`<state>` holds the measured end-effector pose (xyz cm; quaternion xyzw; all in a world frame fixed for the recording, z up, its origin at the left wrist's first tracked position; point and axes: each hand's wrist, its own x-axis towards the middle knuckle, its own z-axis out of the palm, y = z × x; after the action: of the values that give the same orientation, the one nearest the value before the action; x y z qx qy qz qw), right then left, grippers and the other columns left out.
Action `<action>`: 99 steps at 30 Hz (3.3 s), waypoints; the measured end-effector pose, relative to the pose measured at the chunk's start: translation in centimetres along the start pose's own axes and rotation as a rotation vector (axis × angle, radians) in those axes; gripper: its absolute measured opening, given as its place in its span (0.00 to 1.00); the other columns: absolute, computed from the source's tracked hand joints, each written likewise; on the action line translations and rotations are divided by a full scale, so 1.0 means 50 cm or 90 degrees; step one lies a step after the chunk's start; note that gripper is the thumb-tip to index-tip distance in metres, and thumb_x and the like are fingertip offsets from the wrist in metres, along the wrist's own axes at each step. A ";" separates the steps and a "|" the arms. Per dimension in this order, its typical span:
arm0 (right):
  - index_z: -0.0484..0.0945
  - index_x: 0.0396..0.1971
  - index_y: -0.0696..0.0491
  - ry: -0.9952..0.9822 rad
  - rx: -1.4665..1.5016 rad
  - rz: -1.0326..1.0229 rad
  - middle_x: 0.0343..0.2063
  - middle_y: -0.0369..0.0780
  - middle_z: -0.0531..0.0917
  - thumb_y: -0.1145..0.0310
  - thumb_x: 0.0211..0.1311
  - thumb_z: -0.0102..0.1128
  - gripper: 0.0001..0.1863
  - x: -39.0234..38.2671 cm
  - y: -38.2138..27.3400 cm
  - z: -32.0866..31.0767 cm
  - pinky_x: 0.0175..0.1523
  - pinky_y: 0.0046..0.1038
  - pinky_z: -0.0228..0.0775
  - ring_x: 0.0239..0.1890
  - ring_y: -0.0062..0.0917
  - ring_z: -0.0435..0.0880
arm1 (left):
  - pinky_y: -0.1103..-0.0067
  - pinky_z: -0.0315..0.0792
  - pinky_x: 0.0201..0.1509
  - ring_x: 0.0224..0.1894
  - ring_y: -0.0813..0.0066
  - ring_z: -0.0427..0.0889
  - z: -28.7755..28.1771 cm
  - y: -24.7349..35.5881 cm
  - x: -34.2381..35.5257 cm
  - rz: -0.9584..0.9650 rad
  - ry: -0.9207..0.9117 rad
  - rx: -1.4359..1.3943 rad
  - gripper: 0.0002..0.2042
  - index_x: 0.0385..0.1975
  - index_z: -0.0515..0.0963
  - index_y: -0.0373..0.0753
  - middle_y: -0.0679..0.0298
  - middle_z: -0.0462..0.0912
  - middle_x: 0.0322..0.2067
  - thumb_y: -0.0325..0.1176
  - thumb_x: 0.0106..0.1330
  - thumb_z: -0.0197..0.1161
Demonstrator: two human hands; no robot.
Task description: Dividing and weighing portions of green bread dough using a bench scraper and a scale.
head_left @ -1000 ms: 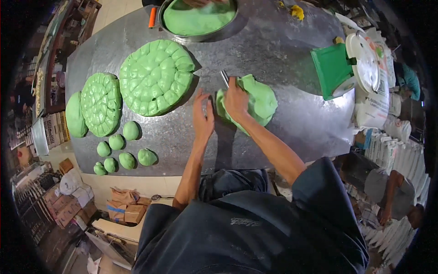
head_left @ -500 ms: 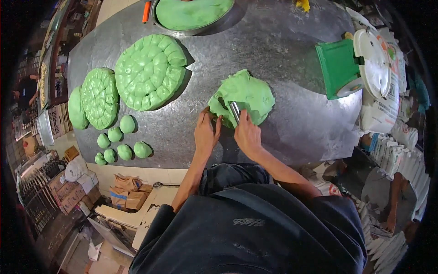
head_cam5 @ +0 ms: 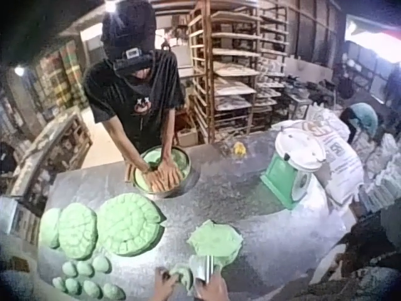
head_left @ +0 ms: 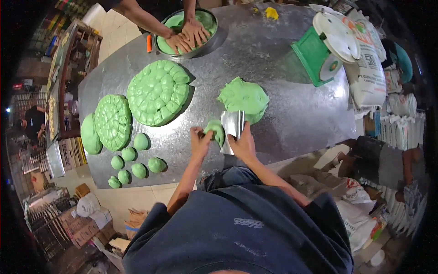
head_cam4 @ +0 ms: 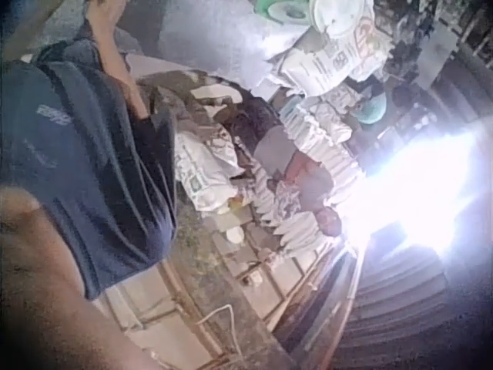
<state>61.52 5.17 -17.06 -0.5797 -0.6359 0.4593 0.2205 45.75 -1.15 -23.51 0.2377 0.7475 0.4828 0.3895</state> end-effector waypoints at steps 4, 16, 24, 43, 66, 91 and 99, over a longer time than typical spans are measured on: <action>0.61 0.53 0.62 0.122 0.244 -0.027 0.44 0.50 0.77 0.70 0.51 0.67 0.32 -0.070 0.067 -0.017 0.52 0.33 0.68 0.47 0.33 0.78 | 0.79 0.69 0.36 0.35 0.78 0.72 -0.034 0.053 -0.094 0.101 0.009 -0.184 0.24 0.52 0.62 0.38 0.62 0.70 0.36 0.28 0.58 0.64; 0.62 0.51 0.58 0.053 -0.236 0.040 0.31 0.57 0.80 0.68 0.53 0.62 0.27 -0.055 0.043 -0.021 0.36 0.47 0.71 0.36 0.53 0.79 | 0.65 0.63 0.57 0.56 0.53 0.66 -0.032 -0.099 0.038 0.349 -0.004 0.272 0.27 0.59 0.66 0.36 0.46 0.64 0.52 0.41 0.62 0.63; 0.60 0.50 0.58 -0.085 -0.206 -0.065 0.30 0.54 0.81 0.66 0.53 0.63 0.28 0.081 0.098 0.150 0.37 0.48 0.71 0.35 0.53 0.80 | 0.67 0.65 0.54 0.49 0.53 0.70 0.022 -0.104 0.020 0.243 0.128 0.224 0.30 0.59 0.59 0.30 0.42 0.66 0.51 0.40 0.63 0.62; 0.63 0.54 0.66 -0.095 -0.093 -0.080 0.42 0.58 0.78 0.59 0.54 0.66 0.35 0.181 0.059 -0.150 0.49 0.39 0.69 0.46 0.48 0.79 | 0.69 0.70 0.42 0.38 0.58 0.77 0.097 -0.117 -0.079 0.353 0.183 0.215 0.10 0.33 0.80 0.41 0.58 0.79 0.32 0.34 0.52 0.66; 0.58 0.62 0.60 0.200 0.211 0.050 0.54 0.45 0.73 0.75 0.57 0.63 0.34 -0.015 0.096 -0.152 0.57 0.30 0.64 0.52 0.31 0.74 | 0.65 0.61 0.57 0.52 0.56 0.68 -0.258 -0.111 -0.024 0.356 0.334 0.317 0.26 0.52 0.68 0.36 0.53 0.73 0.47 0.42 0.56 0.67; 0.66 0.58 0.57 -0.206 -0.309 -0.258 0.49 0.53 0.77 0.54 0.53 0.63 0.35 0.597 0.200 -0.176 0.54 0.39 0.68 0.52 0.45 0.76 | 0.60 0.50 0.64 0.60 0.50 0.56 -0.172 0.041 0.042 0.249 0.460 0.434 0.22 0.50 0.70 0.35 0.46 0.58 0.55 0.43 0.62 0.62; 0.74 0.41 0.48 -0.527 -0.270 -0.279 0.27 0.46 0.81 0.65 0.45 0.61 0.19 0.518 0.059 -0.040 0.36 0.45 0.69 0.32 0.45 0.80 | 0.68 0.56 0.60 0.53 0.61 0.64 0.201 0.234 0.117 0.378 0.184 0.156 0.18 0.48 0.66 0.33 0.52 0.66 0.48 0.34 0.63 0.60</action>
<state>58.76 29.91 -25.11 -0.2341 -0.8557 0.4544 -0.0811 50.28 13.45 -17.26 0.4192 0.7452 0.5105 0.0909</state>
